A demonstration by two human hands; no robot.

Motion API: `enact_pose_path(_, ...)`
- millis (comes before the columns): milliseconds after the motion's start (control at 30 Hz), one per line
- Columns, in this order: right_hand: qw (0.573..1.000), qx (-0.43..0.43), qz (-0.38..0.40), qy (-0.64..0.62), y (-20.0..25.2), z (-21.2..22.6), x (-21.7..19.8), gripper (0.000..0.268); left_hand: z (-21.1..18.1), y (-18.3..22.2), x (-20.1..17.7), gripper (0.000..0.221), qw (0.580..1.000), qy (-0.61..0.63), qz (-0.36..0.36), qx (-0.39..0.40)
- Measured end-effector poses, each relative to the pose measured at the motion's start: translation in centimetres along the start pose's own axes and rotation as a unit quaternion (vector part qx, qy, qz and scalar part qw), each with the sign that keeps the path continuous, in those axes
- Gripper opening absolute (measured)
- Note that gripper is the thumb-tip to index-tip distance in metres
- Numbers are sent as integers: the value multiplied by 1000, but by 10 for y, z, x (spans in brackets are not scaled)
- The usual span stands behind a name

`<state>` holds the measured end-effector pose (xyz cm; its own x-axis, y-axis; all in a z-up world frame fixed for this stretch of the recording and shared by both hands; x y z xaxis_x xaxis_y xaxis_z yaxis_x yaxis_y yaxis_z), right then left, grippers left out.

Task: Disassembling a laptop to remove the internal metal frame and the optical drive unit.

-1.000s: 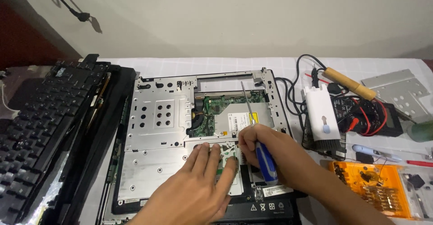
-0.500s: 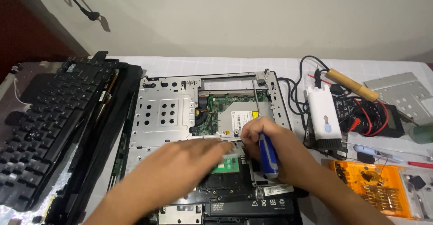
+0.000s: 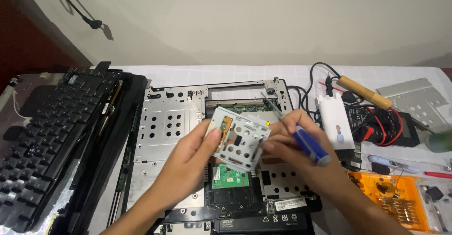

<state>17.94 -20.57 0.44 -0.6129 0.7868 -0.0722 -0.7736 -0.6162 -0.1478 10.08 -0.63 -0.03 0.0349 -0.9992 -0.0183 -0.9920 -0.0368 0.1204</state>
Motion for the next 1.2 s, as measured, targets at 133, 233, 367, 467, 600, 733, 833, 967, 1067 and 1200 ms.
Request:
enact_pose_path(133, 987, 58, -41, -141, 1, -8, -5, 34, -10, 4, 6, 49, 993, 102, 46, 39)
enact_pose_path(233, 986, 69, -62, -139, 1, -9, -7, 39, -8, 3, 5, 49, 992, 116, 39, 7)
enact_pose_path(367, 983, 97, -98, -120, 2, -5, -9, 35, -8, 2, 4, 38, 992, 104, 70, 23)
enact_pose_path(467, 984, 101, -102, -107, 3, -3, -8, 35, -6, 1, 0, 29, 984, 174, 38, 0)
enact_pose_path(600, 988, 71, -80, -107, 2, 1, 2, 33, -6, 2, -12, 22, 977, 205, -22, -47)
enact_pose_path(733, 988, 98, -115, -24, 3, -2, 1, 32, -6, 10, -31, 15, 972, 196, -93, -86)
enact_pose_path(833, 995, 68, -63, -32, 2, -7, 1, 21, -11, 20, -49, 25, 964, 228, -122, -57)
enact_pose_path(967, 992, 96, -70, 30, 7, -22, -3, 12, -16, 47, -80, 10, 974, 101, -203, 14)
enact_pose_path(1067, 995, 45, -47, 77, 11, -26, 6, 10, -14, 74, -98, 6, 955, -2, -285, 80)
enact_pose_path(1200, 956, 37, 5, 291, 16, -36, 7, 15, -35, 114, -111, 13, 806, -332, -399, 283)
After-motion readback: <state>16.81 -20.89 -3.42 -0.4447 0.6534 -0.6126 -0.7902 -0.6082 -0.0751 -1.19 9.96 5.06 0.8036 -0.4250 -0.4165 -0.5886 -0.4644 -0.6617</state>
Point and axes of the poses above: each hand's wrist, its own y-axis away from the middle knuckle, its own x-axis out of the palm, z = x × y, the point moved 4 cm from there along -y, towards the middle knuckle, and after that the axes turned 8 degrees about y, right-handed, at the moved point
